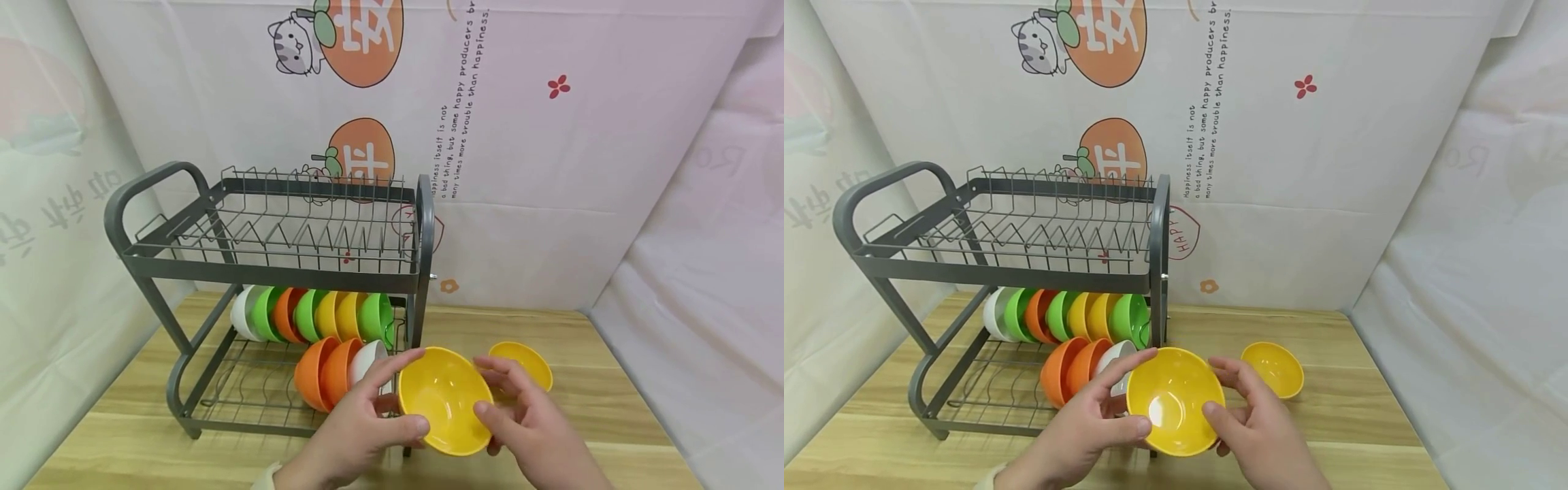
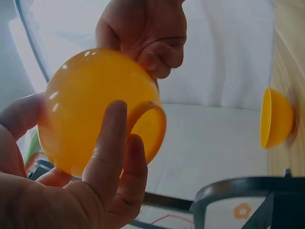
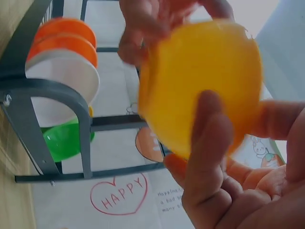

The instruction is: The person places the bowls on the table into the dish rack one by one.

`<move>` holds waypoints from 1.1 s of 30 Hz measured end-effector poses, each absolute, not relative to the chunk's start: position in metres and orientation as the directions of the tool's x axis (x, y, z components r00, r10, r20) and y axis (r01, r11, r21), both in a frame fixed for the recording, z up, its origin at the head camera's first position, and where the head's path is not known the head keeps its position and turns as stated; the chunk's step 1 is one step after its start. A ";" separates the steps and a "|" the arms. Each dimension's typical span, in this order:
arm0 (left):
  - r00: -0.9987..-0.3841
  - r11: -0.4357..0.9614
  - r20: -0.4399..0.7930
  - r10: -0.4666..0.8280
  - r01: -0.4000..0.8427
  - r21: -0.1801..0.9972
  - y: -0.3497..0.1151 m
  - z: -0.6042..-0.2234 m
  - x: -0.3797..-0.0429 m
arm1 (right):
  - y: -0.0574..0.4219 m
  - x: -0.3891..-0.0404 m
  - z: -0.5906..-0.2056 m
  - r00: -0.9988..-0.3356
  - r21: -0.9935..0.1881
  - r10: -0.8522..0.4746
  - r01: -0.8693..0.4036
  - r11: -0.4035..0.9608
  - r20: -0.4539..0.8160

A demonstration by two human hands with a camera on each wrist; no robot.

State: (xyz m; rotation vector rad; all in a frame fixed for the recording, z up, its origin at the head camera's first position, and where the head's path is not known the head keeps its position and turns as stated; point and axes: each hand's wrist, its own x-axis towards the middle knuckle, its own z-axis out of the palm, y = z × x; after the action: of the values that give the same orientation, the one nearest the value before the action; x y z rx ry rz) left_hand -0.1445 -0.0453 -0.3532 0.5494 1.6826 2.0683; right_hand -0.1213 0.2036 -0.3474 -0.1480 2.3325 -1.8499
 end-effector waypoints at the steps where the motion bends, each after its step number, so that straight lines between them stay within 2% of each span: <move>1: -0.832 -0.173 0.036 0.554 -0.073 0.982 -0.049 -0.353 -0.145 | 0.203 -0.122 -0.347 -0.987 -0.969 -0.158 0.003 0.248 -0.044; 8: -0.821 -0.073 -0.003 0.571 -0.055 0.996 -0.073 -0.349 -0.147 | 0.198 -0.139 -0.349 -0.988 -0.911 -0.081 -0.155 0.381 0.134; 13: -0.832 0.000 -0.030 0.554 -0.037 0.999 -0.090 -0.346 -0.147 | 0.186 -0.165 -0.365 -0.956 -0.854 -0.172 -0.289 0.434 0.236; 19: -0.846 0.031 -0.023 0.533 -0.007 0.999 -0.104 -0.346 -0.147 | 0.169 -0.189 -0.385 -0.905 -0.814 -0.267 -0.417 0.405 0.331; 24: -0.855 0.048 -0.019 0.518 0.007 0.999 -0.112 -0.346 -0.149 | 0.156 -0.193 -0.391 -0.900 -0.784 -0.284 -0.430 0.449 0.331; 33: -0.875 0.067 -0.022 0.483 0.012 0.998 -0.119 -0.345 -0.149 | 0.139 -0.188 -0.392 -0.926 -0.600 -0.273 -0.376 0.706 0.259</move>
State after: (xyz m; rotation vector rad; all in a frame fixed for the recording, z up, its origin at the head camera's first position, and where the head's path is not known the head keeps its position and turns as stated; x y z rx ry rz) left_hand -0.1486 -0.1192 -0.3450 0.4940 2.0034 1.8670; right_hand -0.1877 0.1390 -0.3918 -0.5819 3.0401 -1.1234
